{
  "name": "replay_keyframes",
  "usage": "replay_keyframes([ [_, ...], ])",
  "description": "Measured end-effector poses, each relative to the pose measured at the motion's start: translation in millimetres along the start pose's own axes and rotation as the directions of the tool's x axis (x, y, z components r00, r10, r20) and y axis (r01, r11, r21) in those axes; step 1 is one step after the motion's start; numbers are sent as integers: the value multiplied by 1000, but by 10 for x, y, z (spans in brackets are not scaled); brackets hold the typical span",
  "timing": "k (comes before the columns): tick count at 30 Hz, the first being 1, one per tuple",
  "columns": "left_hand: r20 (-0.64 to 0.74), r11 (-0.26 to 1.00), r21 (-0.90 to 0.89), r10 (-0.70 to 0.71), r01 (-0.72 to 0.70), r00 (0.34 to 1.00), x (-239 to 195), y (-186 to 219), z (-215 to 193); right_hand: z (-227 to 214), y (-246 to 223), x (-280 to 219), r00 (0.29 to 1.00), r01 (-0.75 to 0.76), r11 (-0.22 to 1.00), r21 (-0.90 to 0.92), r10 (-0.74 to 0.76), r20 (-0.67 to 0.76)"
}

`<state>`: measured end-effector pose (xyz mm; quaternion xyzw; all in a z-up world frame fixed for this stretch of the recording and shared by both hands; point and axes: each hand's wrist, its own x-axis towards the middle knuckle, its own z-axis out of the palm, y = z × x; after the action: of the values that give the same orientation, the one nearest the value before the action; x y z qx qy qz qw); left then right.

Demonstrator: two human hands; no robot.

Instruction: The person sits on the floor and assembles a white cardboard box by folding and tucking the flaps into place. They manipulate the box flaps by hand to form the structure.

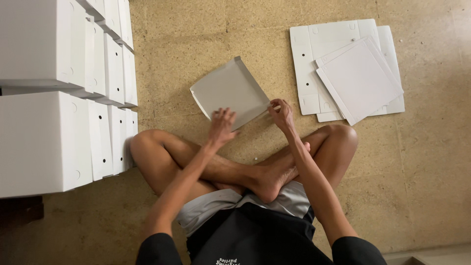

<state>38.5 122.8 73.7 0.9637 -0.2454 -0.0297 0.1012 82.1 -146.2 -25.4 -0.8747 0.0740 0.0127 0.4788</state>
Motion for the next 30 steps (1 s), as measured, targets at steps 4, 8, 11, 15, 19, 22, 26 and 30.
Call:
replay_keyframes([
  [4,-59,980,-190,51,-61,997,420,473,562,20,71,20,1000,-7,999,-54,8,27],
  [8,-52,996,-25,-84,83,995,839,634,1514,24,213,-13,996,26,992,-121,-16,85],
  [11,-67,989,55,-134,138,989,790,703,1349,-113,-61,-119,978,-116,989,87,99,186],
  [15,-89,998,-34,-55,53,994,672,566,1452,-74,9,-78,966,-121,993,-1,118,231],
  [19,-169,993,-111,27,-46,985,686,339,1647,-86,-142,-106,978,-96,995,0,95,186],
  [22,-201,978,-200,25,-66,979,671,210,1691,-58,-136,-147,976,-53,994,-95,72,203],
  [26,-18,918,-327,230,-223,973,663,103,1084,62,109,-82,980,113,970,-214,-73,188],
  [30,30,880,-305,392,-365,920,671,-236,1147,108,217,-45,977,157,964,-212,-121,174],
])
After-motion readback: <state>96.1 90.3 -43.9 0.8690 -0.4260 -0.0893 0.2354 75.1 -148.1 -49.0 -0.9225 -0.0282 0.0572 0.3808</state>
